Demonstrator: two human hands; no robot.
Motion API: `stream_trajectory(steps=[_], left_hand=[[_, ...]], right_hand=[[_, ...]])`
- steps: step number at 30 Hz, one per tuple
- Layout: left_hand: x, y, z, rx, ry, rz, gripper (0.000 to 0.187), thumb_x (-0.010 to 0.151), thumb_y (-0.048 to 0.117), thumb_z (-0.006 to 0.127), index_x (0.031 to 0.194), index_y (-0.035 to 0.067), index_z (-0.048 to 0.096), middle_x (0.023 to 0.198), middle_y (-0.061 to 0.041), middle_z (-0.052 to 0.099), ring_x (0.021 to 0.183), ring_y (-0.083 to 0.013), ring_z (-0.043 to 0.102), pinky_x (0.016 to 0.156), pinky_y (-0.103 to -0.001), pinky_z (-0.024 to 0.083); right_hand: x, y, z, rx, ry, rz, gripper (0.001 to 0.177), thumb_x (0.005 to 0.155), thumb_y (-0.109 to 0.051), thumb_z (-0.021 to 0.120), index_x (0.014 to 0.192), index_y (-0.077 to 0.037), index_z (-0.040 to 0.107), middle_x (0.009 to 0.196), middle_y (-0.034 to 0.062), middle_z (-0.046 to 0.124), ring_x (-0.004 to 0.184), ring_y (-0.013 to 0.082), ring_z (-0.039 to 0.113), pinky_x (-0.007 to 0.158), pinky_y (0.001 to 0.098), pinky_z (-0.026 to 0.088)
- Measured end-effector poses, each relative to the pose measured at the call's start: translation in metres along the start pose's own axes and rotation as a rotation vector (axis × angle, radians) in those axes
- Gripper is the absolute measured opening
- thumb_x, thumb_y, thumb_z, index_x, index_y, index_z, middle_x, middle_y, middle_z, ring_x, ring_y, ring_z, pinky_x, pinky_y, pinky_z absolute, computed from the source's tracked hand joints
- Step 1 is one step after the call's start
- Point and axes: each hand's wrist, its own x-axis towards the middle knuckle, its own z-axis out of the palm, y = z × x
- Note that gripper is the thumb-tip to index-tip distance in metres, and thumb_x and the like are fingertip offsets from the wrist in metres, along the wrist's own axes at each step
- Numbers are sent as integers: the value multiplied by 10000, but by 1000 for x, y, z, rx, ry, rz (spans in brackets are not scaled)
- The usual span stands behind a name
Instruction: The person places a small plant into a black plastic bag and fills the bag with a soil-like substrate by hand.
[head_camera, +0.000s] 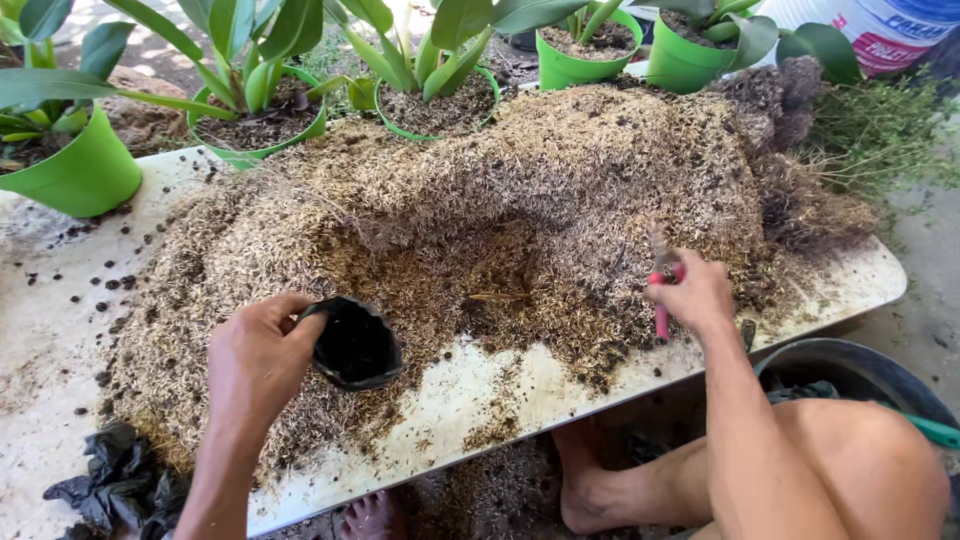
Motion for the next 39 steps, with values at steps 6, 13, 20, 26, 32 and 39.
stream_trajectory(steps=[6,13,20,26,32,39], left_hand=[[4,-10,1,2,20,8,173,846,219,749,996,213,834,627,-79,706,776,-344,727,788,-459,541],[4,-11,0,16,17,2,161,849,242,751,988,232,830,617,-70,704,775,-365,728,789,-482,545],[2,-11,1,66,-8,-28,205,836,260,745,1019,226,831,674,-87,735,840,-391,730,821,-505,549],[1,-15,1,47,-48,-98,211,834,279,734,1020,258,833,689,-60,744,858,-344,737,840,-487,552],[-1,-12,-2,104,-86,-50,236,824,279,710,1023,245,832,737,-110,759,908,-403,731,830,-508,549],[-4,-13,-3,197,-181,-44,261,836,337,661,1033,268,819,858,-103,789,999,-406,719,866,-518,549]], right_hand=[[-13,34,2,162,320,292,550,825,-206,803,1303,4,628,1240,336,412,997,464,583,765,518,497],[-16,39,13,-74,480,274,566,913,-219,825,1396,-41,590,1226,301,471,1174,488,475,916,572,385],[-27,-24,58,-143,200,72,638,947,-393,696,1475,-90,503,1245,301,546,1151,516,581,839,644,518],[-35,-96,45,47,-81,-545,482,847,-135,742,1308,-17,667,1151,302,703,1144,495,635,997,594,474],[43,-52,84,-128,242,-130,415,1040,-377,610,1398,-167,606,1256,226,587,1086,502,622,847,628,532],[-60,-145,85,-100,-191,-465,505,946,-232,613,1415,-56,548,1226,320,585,1132,534,630,917,602,531]])
